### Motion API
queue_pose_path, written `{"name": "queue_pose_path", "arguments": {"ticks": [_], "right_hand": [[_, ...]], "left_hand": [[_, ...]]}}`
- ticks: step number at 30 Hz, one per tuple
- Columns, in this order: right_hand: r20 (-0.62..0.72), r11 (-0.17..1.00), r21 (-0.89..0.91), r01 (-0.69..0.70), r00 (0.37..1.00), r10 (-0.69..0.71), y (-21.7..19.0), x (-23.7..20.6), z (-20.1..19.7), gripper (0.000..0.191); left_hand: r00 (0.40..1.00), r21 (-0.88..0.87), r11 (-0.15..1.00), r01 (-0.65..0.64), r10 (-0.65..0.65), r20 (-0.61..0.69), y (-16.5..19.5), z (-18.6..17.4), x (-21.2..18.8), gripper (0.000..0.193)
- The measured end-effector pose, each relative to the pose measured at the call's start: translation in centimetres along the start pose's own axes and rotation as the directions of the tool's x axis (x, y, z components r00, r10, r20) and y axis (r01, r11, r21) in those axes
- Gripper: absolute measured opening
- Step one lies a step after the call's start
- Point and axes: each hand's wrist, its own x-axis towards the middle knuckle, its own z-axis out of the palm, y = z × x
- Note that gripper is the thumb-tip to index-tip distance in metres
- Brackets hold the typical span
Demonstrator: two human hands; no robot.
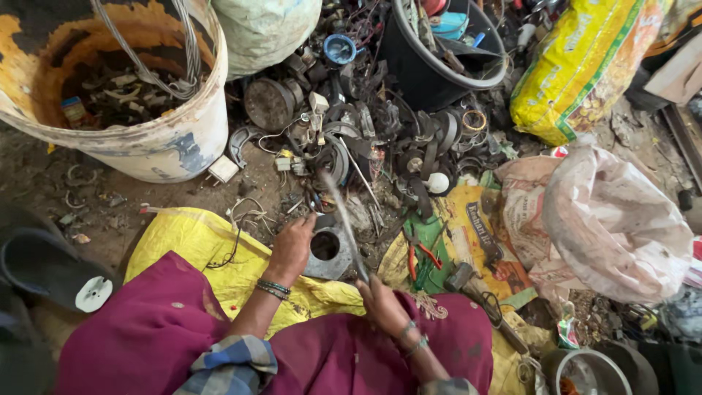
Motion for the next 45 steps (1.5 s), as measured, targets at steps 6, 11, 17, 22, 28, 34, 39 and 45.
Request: {"name": "queue_pose_path", "arguments": {"ticks": [6,11,17,22,28,34,39,45], "right_hand": [[0.379,-0.534,0.843,-0.067,0.777,0.502,2.1,-2.4,-2.9,0.029],[-0.142,-0.374,0.692,0.618,0.624,0.768,1.7,-4.6,-1.8,0.022],[-0.5,0.618,0.768,0.165,0.758,0.419,-2.3,1.7,3.4,0.019],[0.356,-0.571,0.82,-0.035,0.813,0.461,1.6,-1.1,0.5,0.027],[-0.213,-0.369,0.676,0.638,0.648,0.731,2.3,-4.0,-0.5,0.027],[0.265,-0.381,0.917,-0.12,0.897,0.355,-1.8,1.6,2.6,0.023],[0.4,-0.476,0.863,-0.172,0.807,0.434,1.6,-1.3,-1.6,0.021],[-0.102,-0.34,0.806,0.484,0.681,0.725,1.6,-4.6,-2.4,0.017]], "left_hand": [[0.998,-0.021,0.999,-0.046,0.045,-0.043,-0.4,-0.1,-0.1,0.042],[1.0,-0.005,1.0,-0.006,0.006,0.001,-0.3,-0.1,-0.1,0.047],[1.0,0.028,1.0,0.006,-0.006,-0.014,-0.4,-0.5,0.1,0.042],[0.999,-0.042,0.998,0.035,-0.035,0.012,-0.1,-0.9,0.0,0.043],[1.0,-0.016,1.0,-0.009,0.008,-0.012,0.3,-0.5,-0.1,0.044],[0.999,-0.01,0.999,-0.036,0.036,-0.024,0.1,-0.4,0.0,0.044],[1.0,0.04,0.999,0.001,-0.002,0.014,0.4,-0.6,0.0,0.043],[1.0,0.018,1.0,0.01,-0.01,0.015,0.5,-0.3,0.0,0.042]]}}
